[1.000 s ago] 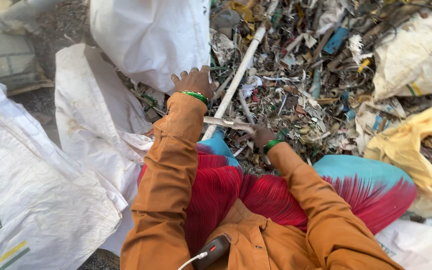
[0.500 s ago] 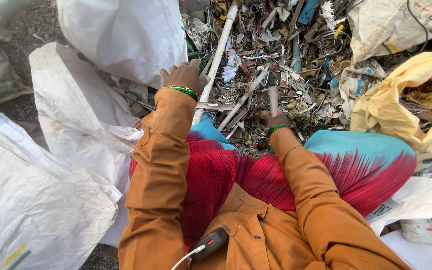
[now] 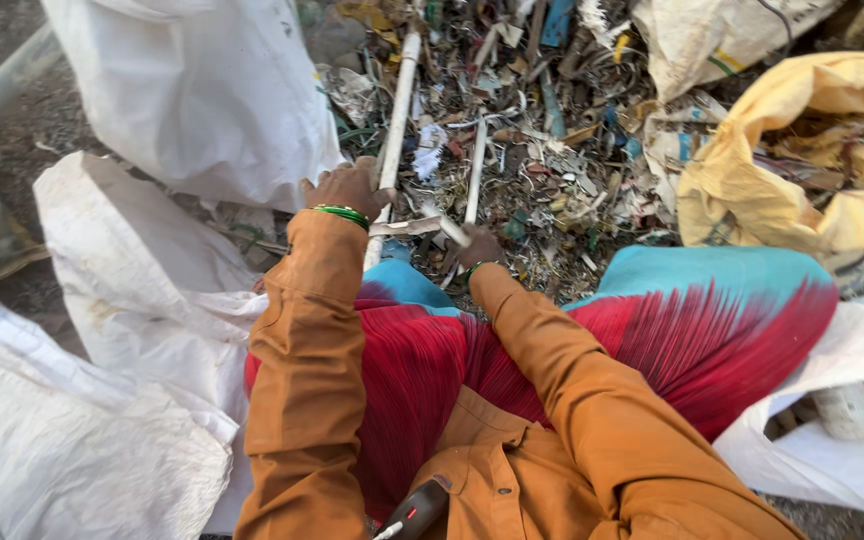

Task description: The person sits on the ground and sorts through a large pile of debris, picking out pieces of plastic piping, metal parts, and other recyclables to put into separate bags.

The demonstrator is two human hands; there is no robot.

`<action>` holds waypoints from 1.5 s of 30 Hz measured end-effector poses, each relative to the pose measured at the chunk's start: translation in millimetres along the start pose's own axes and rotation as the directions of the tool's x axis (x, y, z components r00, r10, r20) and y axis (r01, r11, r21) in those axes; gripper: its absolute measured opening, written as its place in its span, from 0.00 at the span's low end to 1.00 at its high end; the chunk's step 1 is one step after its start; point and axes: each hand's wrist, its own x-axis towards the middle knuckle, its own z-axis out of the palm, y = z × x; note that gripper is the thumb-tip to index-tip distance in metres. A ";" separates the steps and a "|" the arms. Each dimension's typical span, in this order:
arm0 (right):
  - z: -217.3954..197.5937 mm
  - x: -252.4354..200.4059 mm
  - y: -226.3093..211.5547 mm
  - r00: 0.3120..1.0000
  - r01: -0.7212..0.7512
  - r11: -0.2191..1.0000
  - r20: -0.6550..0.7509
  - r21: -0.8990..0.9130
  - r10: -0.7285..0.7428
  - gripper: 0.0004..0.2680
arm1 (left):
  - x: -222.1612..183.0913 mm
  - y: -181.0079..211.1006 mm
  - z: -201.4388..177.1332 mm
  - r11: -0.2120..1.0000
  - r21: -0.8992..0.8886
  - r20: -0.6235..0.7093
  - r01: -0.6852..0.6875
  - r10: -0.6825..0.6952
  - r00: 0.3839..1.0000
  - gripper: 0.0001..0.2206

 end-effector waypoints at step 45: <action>-179.5 -86.5 63.8 0.914 -0.342 0.924 0.170 -0.172 0.370 0.28 | -5.8 7.5 49.0 0.967 0.051 -0.006 -0.251 0.251 0.968 0.23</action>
